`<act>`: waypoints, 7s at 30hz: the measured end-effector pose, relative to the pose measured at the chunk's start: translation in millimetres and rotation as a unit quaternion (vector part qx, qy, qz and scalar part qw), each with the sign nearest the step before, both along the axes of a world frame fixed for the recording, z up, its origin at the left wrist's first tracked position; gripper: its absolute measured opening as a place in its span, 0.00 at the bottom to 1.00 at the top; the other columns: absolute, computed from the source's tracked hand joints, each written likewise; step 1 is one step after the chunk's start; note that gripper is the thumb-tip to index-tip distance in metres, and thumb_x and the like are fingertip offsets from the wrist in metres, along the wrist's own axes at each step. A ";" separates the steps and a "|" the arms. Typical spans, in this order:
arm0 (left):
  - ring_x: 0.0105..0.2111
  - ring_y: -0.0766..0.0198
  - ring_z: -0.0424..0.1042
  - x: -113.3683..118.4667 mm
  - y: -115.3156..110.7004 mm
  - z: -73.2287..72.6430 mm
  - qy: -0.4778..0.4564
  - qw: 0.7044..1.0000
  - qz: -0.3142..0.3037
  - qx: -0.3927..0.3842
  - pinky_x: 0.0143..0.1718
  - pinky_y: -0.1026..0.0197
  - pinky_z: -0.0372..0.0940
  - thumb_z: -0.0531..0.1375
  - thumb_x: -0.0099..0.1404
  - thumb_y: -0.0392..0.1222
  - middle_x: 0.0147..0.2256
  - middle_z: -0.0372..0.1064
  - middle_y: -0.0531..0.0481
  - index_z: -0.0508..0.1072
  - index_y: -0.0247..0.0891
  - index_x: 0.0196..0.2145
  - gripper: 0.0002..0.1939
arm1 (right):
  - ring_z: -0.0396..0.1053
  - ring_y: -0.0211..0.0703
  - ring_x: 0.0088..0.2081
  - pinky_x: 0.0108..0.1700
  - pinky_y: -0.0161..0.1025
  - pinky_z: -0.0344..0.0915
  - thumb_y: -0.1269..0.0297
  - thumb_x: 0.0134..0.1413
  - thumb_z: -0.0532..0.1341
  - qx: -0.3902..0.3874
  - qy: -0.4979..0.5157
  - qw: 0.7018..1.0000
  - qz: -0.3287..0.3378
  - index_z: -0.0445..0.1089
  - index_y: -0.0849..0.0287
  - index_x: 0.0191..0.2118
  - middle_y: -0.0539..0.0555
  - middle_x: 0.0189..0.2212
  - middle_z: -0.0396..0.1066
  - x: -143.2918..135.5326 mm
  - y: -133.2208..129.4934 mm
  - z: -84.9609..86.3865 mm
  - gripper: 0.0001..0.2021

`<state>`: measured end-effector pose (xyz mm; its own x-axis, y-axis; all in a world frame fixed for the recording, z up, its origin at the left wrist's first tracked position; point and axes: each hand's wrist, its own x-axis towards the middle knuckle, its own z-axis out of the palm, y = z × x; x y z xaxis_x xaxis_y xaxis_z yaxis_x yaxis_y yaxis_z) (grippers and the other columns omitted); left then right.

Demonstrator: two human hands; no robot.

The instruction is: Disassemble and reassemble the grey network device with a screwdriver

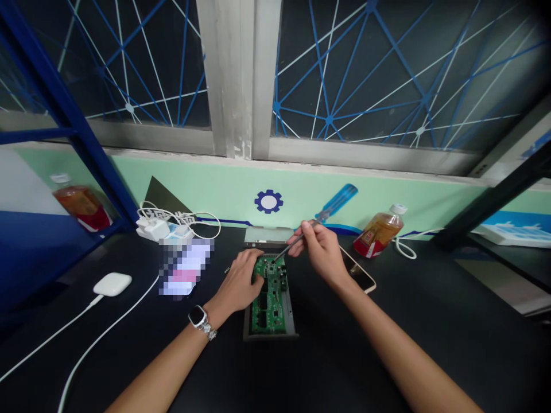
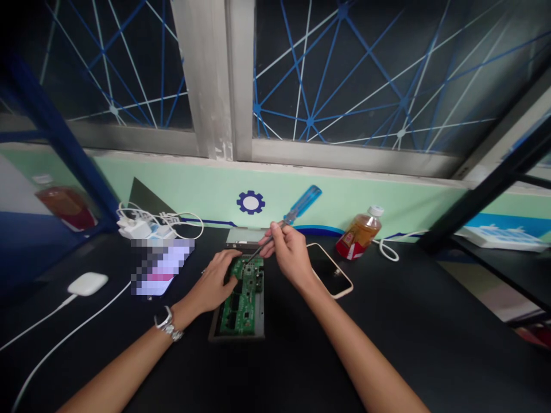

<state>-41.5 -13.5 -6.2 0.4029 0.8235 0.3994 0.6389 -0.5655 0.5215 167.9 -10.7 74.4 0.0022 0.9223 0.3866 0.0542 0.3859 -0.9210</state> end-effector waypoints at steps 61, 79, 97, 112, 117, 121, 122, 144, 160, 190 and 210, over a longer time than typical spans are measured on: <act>0.26 0.67 0.65 10.9 47.7 12.9 -0.293 0.949 -0.025 -0.114 0.29 0.67 0.61 0.66 0.57 0.46 0.25 0.67 0.55 0.70 0.34 0.28 0.13 | 0.74 0.39 0.34 0.43 0.37 0.67 0.58 0.69 0.48 0.052 -0.326 0.923 0.200 0.77 0.60 0.31 0.54 0.32 0.79 -43.2 39.8 12.6 0.24; 0.29 0.62 0.72 6.9 36.4 10.5 -0.325 0.922 -0.072 -0.197 0.32 0.64 0.66 0.62 0.63 0.45 0.27 0.73 0.52 0.73 0.33 0.28 0.12 | 0.75 0.40 0.35 0.40 0.38 0.72 0.70 0.60 0.55 -0.053 -0.213 0.942 0.252 0.70 0.62 0.46 0.56 0.36 0.77 -32.2 42.5 1.9 0.10; 0.47 0.49 0.64 16.1 7.5 -1.1 0.059 0.996 0.067 -0.009 0.48 0.48 0.60 0.57 0.55 0.35 0.46 0.64 0.41 0.63 0.37 0.49 0.23 | 0.72 0.37 0.27 0.32 0.33 0.65 0.63 0.61 0.58 0.037 -0.315 0.935 0.158 0.71 0.60 0.34 0.51 0.25 0.74 -28.5 42.3 2.6 0.08; 0.43 0.52 0.64 22.1 6.9 -2.6 0.073 0.990 0.119 -0.019 0.45 0.53 0.59 0.56 0.56 0.33 0.41 0.64 0.44 0.63 0.39 0.40 0.13 | 0.75 0.39 0.27 0.30 0.33 0.66 0.58 0.58 0.62 0.021 -0.291 0.947 0.134 0.71 0.59 0.36 0.51 0.26 0.75 -36.5 37.8 -0.7 0.10; 0.44 0.51 0.65 21.9 7.2 -5.1 0.077 0.989 0.124 -0.010 0.45 0.52 0.60 0.57 0.56 0.34 0.41 0.65 0.43 0.64 0.39 0.40 0.12 | 0.76 0.40 0.30 0.34 0.34 0.69 0.62 0.61 0.57 0.002 -0.291 0.939 0.183 0.71 0.58 0.40 0.51 0.28 0.75 -32.9 34.6 5.6 0.07; 0.43 0.51 0.66 18.4 9.0 -3.6 0.060 0.992 0.112 -0.001 0.44 0.51 0.61 0.59 0.57 0.35 0.41 0.66 0.44 0.65 0.39 0.40 0.12 | 0.76 0.40 0.29 0.34 0.35 0.69 0.62 0.59 0.60 0.002 -0.285 0.944 0.164 0.69 0.57 0.36 0.51 0.28 0.75 -29.5 37.0 5.4 0.05; 0.43 0.51 0.66 17.2 9.9 -2.1 0.043 0.994 0.103 0.003 0.44 0.51 0.62 0.59 0.59 0.36 0.41 0.66 0.44 0.65 0.40 0.41 0.11 | 0.76 0.40 0.29 0.33 0.35 0.69 0.62 0.58 0.60 0.003 -0.278 0.947 0.159 0.69 0.58 0.35 0.51 0.28 0.75 -28.8 38.1 4.5 0.05; 0.40 0.57 0.78 10.5 26.7 10.4 -0.279 0.952 -0.042 -0.114 0.43 0.59 0.70 0.57 0.68 0.40 0.40 0.79 0.46 0.78 0.37 0.41 0.11 | 0.73 0.37 0.29 0.29 0.34 0.68 0.60 0.59 0.60 -0.107 -0.172 0.950 0.238 0.69 0.61 0.52 0.56 0.37 0.76 -30.7 35.0 12.4 0.17; 0.29 0.63 0.74 17.2 30.2 5.3 -0.303 0.951 0.045 -0.048 0.33 0.63 0.68 0.64 0.62 0.48 0.29 0.76 0.50 0.74 0.36 0.30 0.12 | 0.75 0.41 0.25 0.32 0.38 0.72 0.56 0.54 0.64 -0.010 -0.207 0.975 0.077 0.74 0.59 0.33 0.53 0.26 0.77 -44.4 42.0 -5.1 0.11; 0.30 0.63 0.73 19.9 29.3 5.3 -0.285 0.956 0.058 -0.034 0.34 0.64 0.68 0.66 0.60 0.47 0.30 0.75 0.50 0.73 0.37 0.31 0.11 | 0.71 0.40 0.23 0.28 0.35 0.66 0.54 0.52 0.66 0.015 -0.253 0.967 0.013 0.67 0.58 0.27 0.51 0.22 0.73 -42.0 44.0 -5.0 0.13; 0.42 0.58 0.76 9.7 28.7 12.4 -0.273 0.952 -0.081 -0.110 0.47 0.59 0.68 0.55 0.70 0.42 0.43 0.77 0.44 0.76 0.36 0.44 0.12 | 0.73 0.41 0.24 0.32 0.39 0.71 0.58 0.54 0.65 -0.048 -0.171 0.967 0.184 0.74 0.62 0.36 0.52 0.23 0.74 -29.7 41.9 10.6 0.12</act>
